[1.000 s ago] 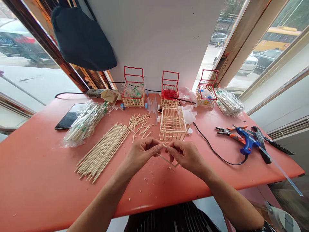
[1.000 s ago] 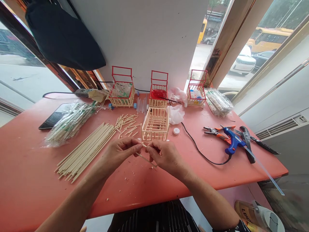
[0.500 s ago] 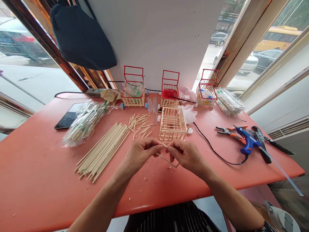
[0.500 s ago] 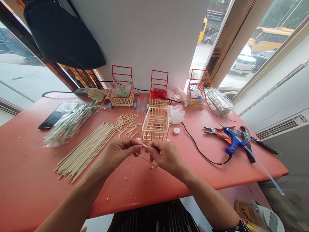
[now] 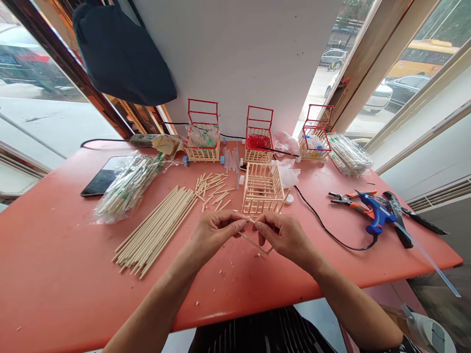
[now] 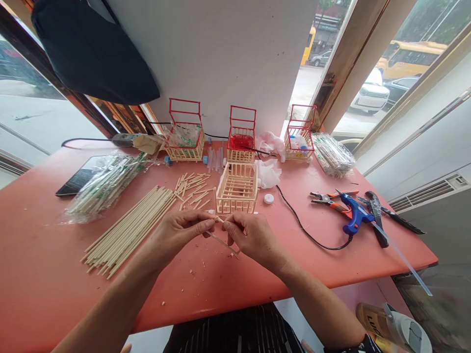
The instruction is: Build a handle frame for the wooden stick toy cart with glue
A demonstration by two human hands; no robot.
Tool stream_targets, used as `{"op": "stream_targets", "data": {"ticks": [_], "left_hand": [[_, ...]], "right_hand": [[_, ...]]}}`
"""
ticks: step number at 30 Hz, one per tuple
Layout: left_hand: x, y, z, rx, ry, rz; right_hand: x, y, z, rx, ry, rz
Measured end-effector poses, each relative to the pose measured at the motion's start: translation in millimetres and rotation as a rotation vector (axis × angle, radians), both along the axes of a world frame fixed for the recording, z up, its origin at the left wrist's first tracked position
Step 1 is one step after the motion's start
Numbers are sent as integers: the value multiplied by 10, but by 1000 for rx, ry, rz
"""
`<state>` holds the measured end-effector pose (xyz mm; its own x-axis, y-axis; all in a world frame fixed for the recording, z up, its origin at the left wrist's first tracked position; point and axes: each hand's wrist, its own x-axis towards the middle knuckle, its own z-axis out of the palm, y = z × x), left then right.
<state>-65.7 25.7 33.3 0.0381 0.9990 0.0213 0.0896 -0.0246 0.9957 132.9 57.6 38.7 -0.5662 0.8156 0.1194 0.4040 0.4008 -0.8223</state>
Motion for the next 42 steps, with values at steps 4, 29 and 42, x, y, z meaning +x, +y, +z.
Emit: {"op": "stream_targets", "data": {"ticks": [4, 29, 42], "left_hand": [[-5, 1, -23, -7, 12, -3], [-31, -5, -28, 1, 42, -46], [-31, -7, -25, -11, 24, -48]], "right_hand": [[-1, 6, -5, 4, 3, -3], [-5, 3, -7, -16, 5, 0], [15, 15, 20, -47, -6, 14]]}}
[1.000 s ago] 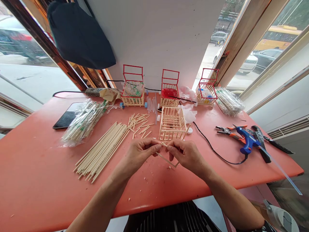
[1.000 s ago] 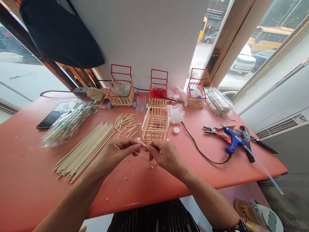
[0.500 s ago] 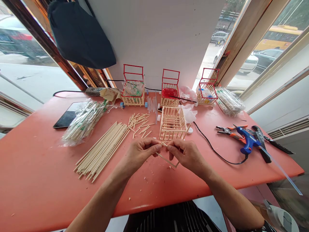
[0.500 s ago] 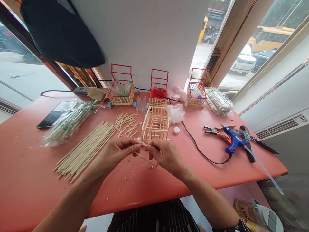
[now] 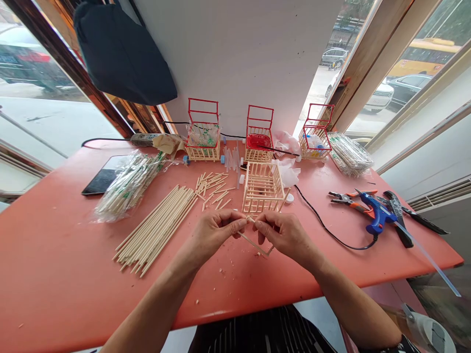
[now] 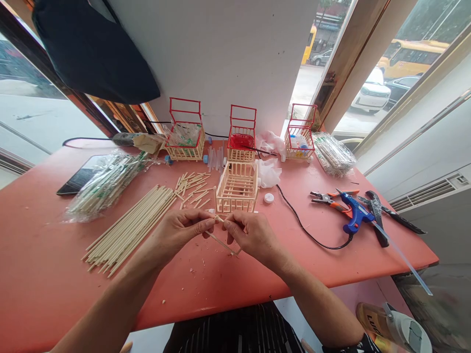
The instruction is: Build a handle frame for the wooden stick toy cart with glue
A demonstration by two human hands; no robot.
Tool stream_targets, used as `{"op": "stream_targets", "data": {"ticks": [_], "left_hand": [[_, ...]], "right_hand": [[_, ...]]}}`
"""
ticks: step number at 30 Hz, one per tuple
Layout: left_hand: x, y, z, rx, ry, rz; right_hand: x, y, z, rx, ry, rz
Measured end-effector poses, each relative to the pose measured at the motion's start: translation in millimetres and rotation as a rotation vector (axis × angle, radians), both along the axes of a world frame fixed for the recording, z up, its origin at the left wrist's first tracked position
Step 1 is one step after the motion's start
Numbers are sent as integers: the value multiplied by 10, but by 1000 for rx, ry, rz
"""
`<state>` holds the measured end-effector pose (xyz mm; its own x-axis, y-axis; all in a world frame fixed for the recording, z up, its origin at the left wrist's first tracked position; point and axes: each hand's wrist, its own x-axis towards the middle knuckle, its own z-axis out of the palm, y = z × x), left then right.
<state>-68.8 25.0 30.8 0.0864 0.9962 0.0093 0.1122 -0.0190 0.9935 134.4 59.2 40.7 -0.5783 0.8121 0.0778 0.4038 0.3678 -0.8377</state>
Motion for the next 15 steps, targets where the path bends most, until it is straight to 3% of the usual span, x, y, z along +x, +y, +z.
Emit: {"op": "stream_targets", "data": {"ticks": [15], "left_hand": [[-12, 21, -21, -29, -5, -27]], "right_hand": [[9, 41, -14, -127, 19, 51]]}}
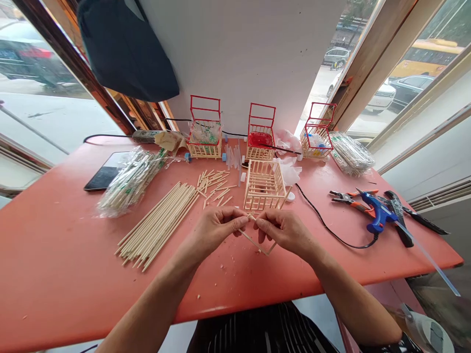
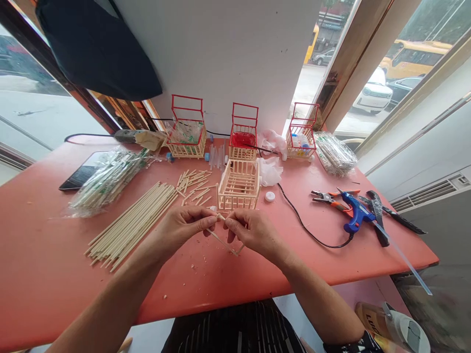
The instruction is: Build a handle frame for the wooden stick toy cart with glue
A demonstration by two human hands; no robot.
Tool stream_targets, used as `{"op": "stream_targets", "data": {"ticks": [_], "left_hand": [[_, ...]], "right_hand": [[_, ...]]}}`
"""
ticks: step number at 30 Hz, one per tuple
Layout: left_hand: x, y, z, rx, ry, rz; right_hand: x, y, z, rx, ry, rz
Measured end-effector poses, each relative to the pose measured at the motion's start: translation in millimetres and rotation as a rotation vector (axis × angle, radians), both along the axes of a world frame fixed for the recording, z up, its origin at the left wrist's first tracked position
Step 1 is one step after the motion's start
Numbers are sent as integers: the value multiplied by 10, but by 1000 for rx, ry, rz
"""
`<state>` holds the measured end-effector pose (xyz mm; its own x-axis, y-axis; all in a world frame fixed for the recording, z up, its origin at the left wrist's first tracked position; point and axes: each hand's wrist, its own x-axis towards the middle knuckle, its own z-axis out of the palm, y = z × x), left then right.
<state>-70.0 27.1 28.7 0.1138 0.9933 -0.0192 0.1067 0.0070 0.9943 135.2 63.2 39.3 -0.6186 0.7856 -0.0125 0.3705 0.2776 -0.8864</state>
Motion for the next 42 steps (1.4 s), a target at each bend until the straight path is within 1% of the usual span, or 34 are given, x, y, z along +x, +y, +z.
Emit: {"op": "stream_targets", "data": {"ticks": [6, 15, 22, 34, 42], "left_hand": [[3, -2, 33, 15, 13, -16], [18, 0, 44, 5, -7, 1], [10, -2, 16, 10, 20, 1], [1, -4, -3, 17, 10, 10], [17, -1, 39, 17, 42, 25]], "right_hand": [[10, 6, -4, -42, 16, 11], [-2, 3, -7, -29, 16, 13], [0, -2, -18, -15, 1, 7], [-24, -1, -18, -9, -14, -13], [-14, -13, -36, 9, -17, -20]]}}
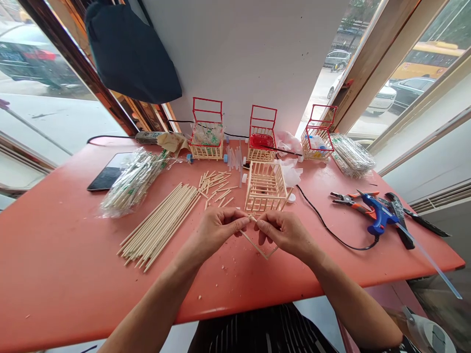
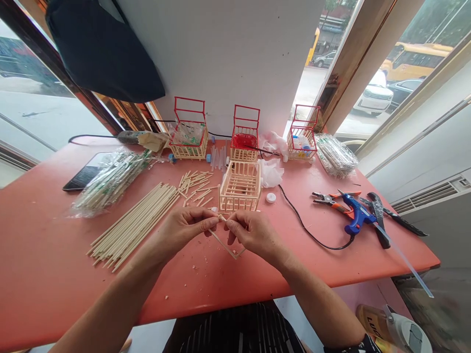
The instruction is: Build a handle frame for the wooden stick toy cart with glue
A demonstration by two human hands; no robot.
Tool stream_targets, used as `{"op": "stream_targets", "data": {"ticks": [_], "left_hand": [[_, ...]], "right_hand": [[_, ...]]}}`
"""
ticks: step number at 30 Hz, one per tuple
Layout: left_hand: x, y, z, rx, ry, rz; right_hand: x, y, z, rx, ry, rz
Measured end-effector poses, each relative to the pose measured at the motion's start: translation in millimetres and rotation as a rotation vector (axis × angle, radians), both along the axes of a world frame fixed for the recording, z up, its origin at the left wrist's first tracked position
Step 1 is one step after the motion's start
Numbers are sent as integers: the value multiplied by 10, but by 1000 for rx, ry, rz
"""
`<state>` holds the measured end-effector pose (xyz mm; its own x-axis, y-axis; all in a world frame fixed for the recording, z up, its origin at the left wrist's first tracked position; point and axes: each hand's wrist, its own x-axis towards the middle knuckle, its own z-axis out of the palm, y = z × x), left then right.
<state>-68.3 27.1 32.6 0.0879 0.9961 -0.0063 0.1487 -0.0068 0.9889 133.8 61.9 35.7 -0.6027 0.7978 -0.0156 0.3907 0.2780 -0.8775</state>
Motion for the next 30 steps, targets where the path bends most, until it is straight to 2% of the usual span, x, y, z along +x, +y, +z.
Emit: {"op": "stream_targets", "data": {"ticks": [30], "left_hand": [[-8, -8, -16, 11, 34, 3]], "right_hand": [[-11, -9, -12, 2, -11, -10]]}}
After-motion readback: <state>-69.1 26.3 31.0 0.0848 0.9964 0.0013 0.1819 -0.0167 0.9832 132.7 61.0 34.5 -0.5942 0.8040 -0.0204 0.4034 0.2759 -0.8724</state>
